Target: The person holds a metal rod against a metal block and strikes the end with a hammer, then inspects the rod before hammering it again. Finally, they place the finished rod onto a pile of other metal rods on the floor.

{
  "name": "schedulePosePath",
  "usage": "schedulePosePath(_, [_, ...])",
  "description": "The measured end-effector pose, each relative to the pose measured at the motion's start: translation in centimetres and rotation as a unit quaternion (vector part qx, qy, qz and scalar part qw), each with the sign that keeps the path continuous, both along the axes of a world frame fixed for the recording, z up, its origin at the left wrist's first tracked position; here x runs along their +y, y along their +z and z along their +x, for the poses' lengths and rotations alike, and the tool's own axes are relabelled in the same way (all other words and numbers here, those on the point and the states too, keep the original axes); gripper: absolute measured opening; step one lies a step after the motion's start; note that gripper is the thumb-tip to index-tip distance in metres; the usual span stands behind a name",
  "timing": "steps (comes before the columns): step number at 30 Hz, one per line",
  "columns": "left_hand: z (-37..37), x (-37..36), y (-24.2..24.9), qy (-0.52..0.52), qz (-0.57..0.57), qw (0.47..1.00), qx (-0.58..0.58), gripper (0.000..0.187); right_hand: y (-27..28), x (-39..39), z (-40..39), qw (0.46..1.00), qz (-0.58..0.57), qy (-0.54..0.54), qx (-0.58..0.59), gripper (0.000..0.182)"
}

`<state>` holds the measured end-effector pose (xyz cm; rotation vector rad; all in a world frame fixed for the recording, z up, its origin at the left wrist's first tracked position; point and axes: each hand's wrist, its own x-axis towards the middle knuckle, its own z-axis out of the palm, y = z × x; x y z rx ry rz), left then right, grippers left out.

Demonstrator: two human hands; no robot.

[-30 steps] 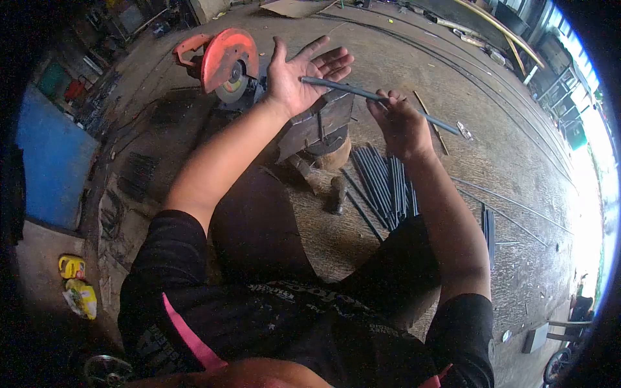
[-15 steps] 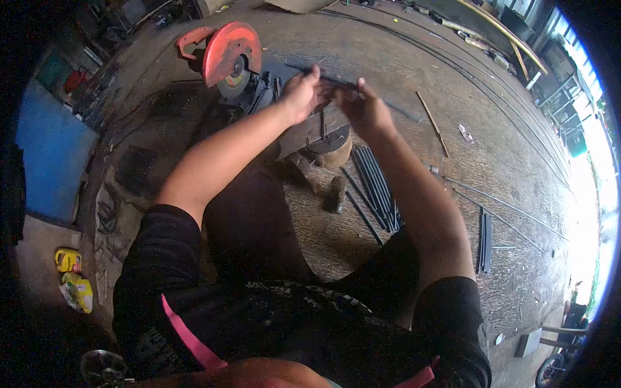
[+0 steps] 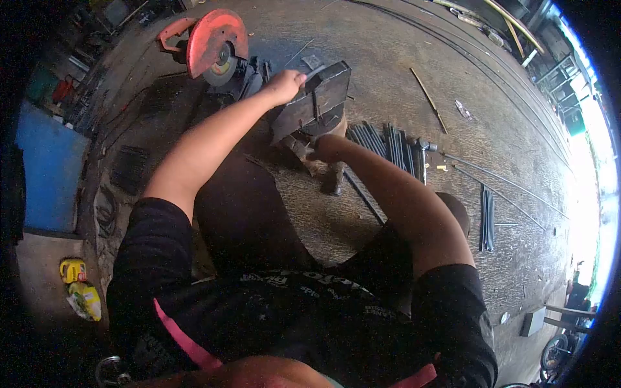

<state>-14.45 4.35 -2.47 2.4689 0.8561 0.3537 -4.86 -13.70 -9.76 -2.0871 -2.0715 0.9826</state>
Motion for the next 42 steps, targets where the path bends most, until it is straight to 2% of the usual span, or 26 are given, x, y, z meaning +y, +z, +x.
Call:
schedulePosePath(1, [0.2,0.0,-0.5,0.002,-0.005,0.999,0.041,0.041,-1.4,0.5,-0.4,0.993,-0.012,0.080,-0.091,0.043])
schedulePosePath(2, [0.3,0.0,-0.9,0.002,-0.005,0.999,0.041,0.041,-2.7,0.4,-0.2,0.993,-0.012,0.081,-0.091,0.043])
schedulePosePath(4, [0.5,-0.2,-1.1,0.006,0.044,0.995,0.089,0.042,-2.7,-0.7,-0.9,0.974,-0.071,0.086,-0.195,0.037])
schedulePosePath(5, [0.6,-0.2,-1.1,0.007,0.046,0.995,0.090,0.042,-3.3,-0.9,-1.0,0.962,-0.062,0.135,-0.230,0.031])
schedulePosePath(8, [1.2,-0.7,-0.3,0.035,0.053,0.991,0.118,0.043,-0.6,-1.8,-1.6,0.951,-0.142,0.161,-0.222,0.029])
schedulePosePath(9, [1.6,-0.6,-0.2,0.035,0.054,0.989,0.133,0.043,-1.3,-1.5,-1.5,0.952,-0.142,0.161,-0.220,0.029])
schedulePosePath(11, [2.2,-0.5,-0.3,0.036,0.054,0.987,0.146,0.043,-2.6,-0.8,-1.1,0.925,-0.234,0.170,-0.246,0.029])
schedulePosePath(13, [2.8,-0.2,0.0,-0.005,0.076,0.981,0.178,0.043,-1.5,-3.1,-1.2,0.932,-0.281,-0.037,-0.225,0.029])
schedulePosePath(14, [3.0,0.1,0.0,-0.007,0.075,0.981,0.179,0.043,-3.1,-3.5,-0.7,0.908,-0.313,-0.057,-0.272,0.030])
schedulePosePath(15, [3.3,0.7,-0.2,-0.014,0.085,0.977,0.196,0.042,-5.4,-3.6,0.2,0.880,-0.344,-0.077,-0.319,0.030])
schedulePosePath(16, [3.6,1.2,-0.4,-0.022,0.093,0.973,0.212,0.042,-7.7,-4.2,1.5,0.879,-0.346,-0.076,-0.319,0.030])
schedulePosePath(18, [3.8,1.4,0.6,-0.058,0.106,0.966,0.230,0.041,-11.4,-5.5,3.8,0.914,-0.283,-0.071,-0.281,0.036])
schedulePosePath(20, [3.9,1.2,1.3,-0.099,0.118,0.956,0.248,0.041,-11.8,-6.0,4.2,0.920,-0.286,-0.069,-0.258,0.031])
schedulePosePath(23, [4.1,1.1,1.1,-0.024,0.089,0.972,0.217,0.039,-12.0,-6.1,4.2,0.927,-0.264,-0.123,-0.236,0.027])
schedulePosePath(26, [3.8,0.5,1.7,-0.022,0.075,0.976,0.204,0.039,-11.3,-5.3,4.3,0.929,-0.239,-0.121,-0.257,0.036])
schedulePosePath(29, [4.1,1.5,1.0,-0.037,0.088,0.973,0.208,0.038,-4.8,-4.3,5.1,0.946,-0.204,-0.055,-0.244,0.028])
schedulePosePath(31, [4.2,1.8,0.7,-0.057,0.069,0.975,0.205,0.039,-2.2,-2.6,9.0,0.940,-0.204,0.027,-0.273,0.027])
schedulePosePath(32, [4.1,1.3,1.5,-0.076,0.079,0.969,0.220,0.039,3.4,-2.8,9.3,0.952,-0.123,0.068,-0.273,0.030])
schedulePosePath(33, [4.2,1.3,1.6,-0.099,0.103,0.960,0.242,0.038,7.2,-3.0,10.4,0.950,-0.090,0.052,-0.294,0.022])
schedulePosePath(34, [4.3,1.7,1.7,-0.119,0.130,0.949,0.263,0.038,11.8,-3.7,10.9,0.957,-0.056,-0.007,-0.286,0.029])
schedulePosePath(35, [4.7,2.1,1.6,-0.115,0.129,0.950,0.260,0.038,15.5,-5.4,11.3,0.962,0.035,-0.075,-0.261,0.031])
schedulePosePath(38, [5.2,2.4,1.8,-0.069,0.116,0.955,0.265,0.033,18.6,-7.6,13.4,0.914,0.234,-0.266,-0.199,0.034])
schedulePosePath(39, [4.9,1.6,3.2,-0.094,0.139,0.939,0.299,0.031,19.1,-6.9,13.4,0.913,0.236,-0.264,-0.201,0.034])
schedulePosePath(40, [5.0,1.1,3.9,-0.122,0.163,0.921,0.332,0.029,19.8,-5.6,13.4,0.910,0.220,-0.320,-0.141,0.034])
schedulePosePath(41, [5.3,1.2,3.7,-0.122,0.166,0.921,0.331,0.029,20.4,-4.4,13.8,0.900,0.204,-0.376,-0.080,0.033])
schedulePosePath(42, [6.1,2.0,2.9,-0.147,0.197,0.902,0.354,0.028,20.0,-3.5,14.8,0.899,0.208,-0.377,-0.081,0.033])
